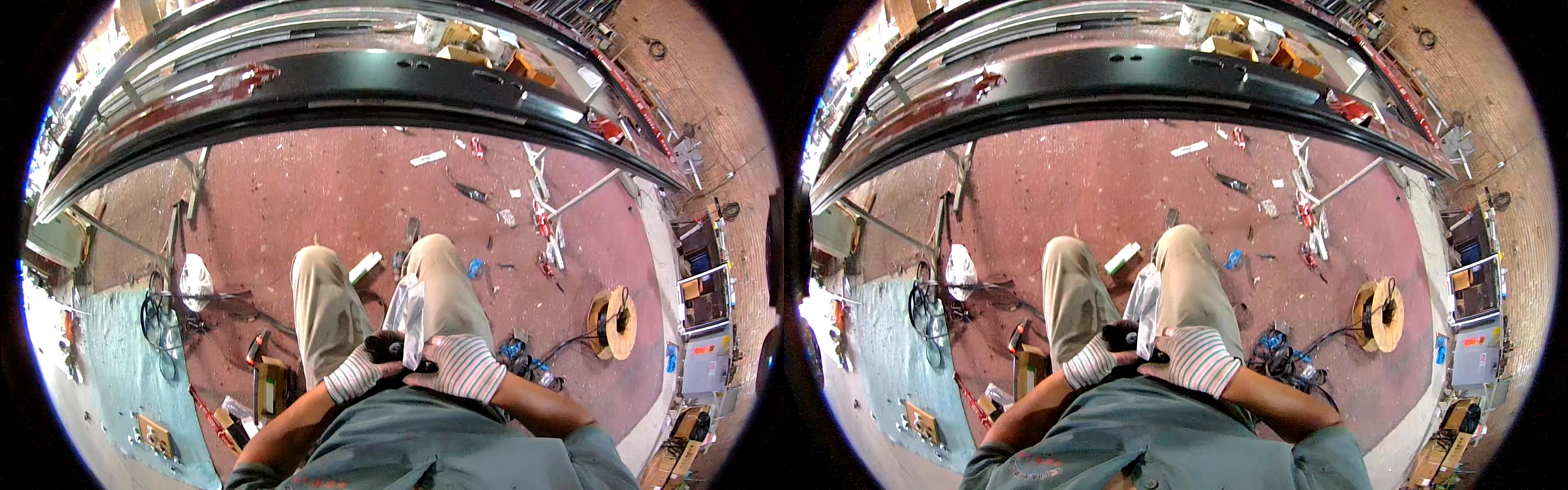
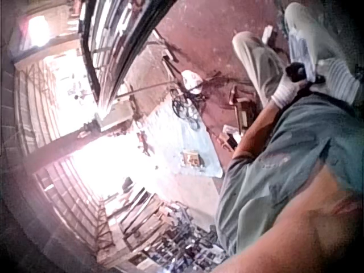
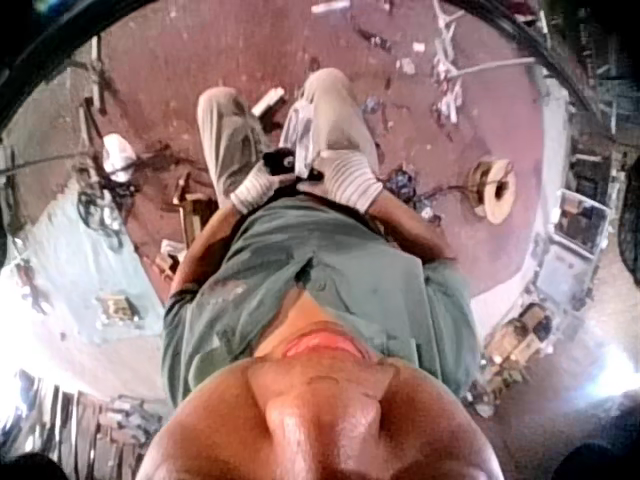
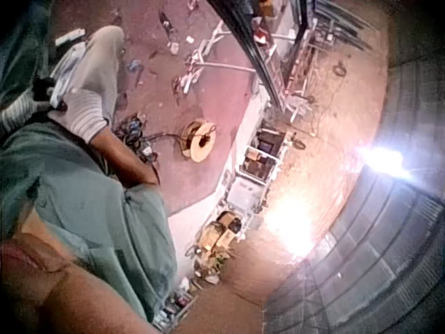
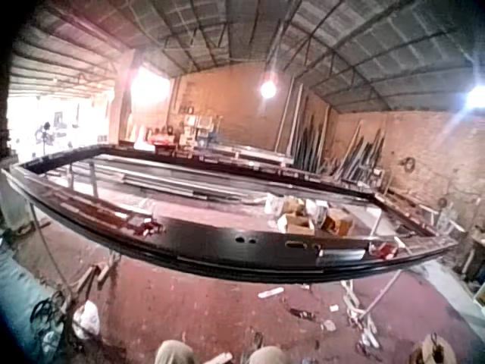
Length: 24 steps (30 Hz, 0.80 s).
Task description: The person is assembling a metal frame by attaching a handle using screws and a power drill. They position the handle, insert screws, and tighten them with the drill.
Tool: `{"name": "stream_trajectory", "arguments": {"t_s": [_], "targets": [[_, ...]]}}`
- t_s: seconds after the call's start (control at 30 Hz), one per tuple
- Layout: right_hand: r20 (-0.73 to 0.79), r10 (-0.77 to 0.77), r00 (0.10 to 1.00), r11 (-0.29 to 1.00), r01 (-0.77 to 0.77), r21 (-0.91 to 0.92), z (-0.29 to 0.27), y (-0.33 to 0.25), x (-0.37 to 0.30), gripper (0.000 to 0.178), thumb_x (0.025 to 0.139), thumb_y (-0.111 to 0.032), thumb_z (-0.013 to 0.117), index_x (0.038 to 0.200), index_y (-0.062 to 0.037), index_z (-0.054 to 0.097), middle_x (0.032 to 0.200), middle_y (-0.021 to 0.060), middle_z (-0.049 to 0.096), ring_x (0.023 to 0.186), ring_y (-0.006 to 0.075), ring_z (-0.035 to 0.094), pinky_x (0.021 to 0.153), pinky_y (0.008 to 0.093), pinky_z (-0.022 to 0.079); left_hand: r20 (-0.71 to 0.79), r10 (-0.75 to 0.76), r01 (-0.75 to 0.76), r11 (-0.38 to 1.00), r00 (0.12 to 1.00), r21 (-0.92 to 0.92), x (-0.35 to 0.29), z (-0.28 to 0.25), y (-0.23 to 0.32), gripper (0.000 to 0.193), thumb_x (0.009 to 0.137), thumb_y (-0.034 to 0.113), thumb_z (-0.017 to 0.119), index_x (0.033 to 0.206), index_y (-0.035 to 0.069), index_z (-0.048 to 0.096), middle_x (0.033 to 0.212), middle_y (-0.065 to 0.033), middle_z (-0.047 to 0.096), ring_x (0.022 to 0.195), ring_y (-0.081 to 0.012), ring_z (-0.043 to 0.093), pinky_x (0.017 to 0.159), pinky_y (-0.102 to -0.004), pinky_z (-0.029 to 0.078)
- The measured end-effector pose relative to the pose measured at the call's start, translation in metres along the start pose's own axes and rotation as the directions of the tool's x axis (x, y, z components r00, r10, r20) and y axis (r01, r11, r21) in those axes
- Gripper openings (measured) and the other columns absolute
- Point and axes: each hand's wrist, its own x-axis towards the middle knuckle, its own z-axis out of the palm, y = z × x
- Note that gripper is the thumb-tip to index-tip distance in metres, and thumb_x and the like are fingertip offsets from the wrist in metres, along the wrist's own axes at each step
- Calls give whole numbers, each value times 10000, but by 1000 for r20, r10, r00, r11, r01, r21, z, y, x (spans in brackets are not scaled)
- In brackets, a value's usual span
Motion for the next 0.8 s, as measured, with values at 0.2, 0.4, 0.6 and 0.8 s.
{"name": "stream_trajectory", "arguments": {"t_s": [0.2, 0.4, 0.6, 0.8], "targets": [[-147, 164, 975, 985, -153, 81, 20, 4, 4, 606, 803, -597, 666, 978, -17, 699, 856, 204, 684, 815, 359, 677, 745, 424, 531, -79, -56, 71, 977, 995, 203, 12, -4, -21, 351, 880, 161, 724, 1183, 21, 616, 1046, -40, 676, 962, -145, 597, 887, -311, 496], [-122, 227, 966, 943, -187, 275, 28, 22, -2, 601, 770, -585, 711, 923, -4, 700, 876, 210, 697, 820, 359, 684, 734, 397, 532, -112, -19, 35, 990, 993, 138, 11, 2, -22, 297, 941, 227, 682, 1160, 30, 639, 994, -13, 670, 915, -133, 582, 876, -296, 484], [-217, 253, 943, 962, -222, 157, 11, 26, -20, 590, 749, -589, 747, 858, -13, 684, 707, 175, 641, 695, 349, 661, 636, 389, 516, -9, -183, 177, 965, 983, -193, 21, -3, -28, 323, 973, 308, 655, 1146, 35, 645, 984, -19, 672, 872, -126, 602, 799, -299, 520], [-440, 16, 898, 983, 66, 171, 14, 17, -29, 413, 763, -471, 773, 936, -101, 714, 832, 109, 680, 738, 320, 672, 658, 397, 533, -184, -195, -11, 656, 963, -754, 48, -1, -42, 256, 1018, 184, 552, 1215, 23, 534, 1099, -115, 668, 993, -288, 677, 863, -434, 586]]}}
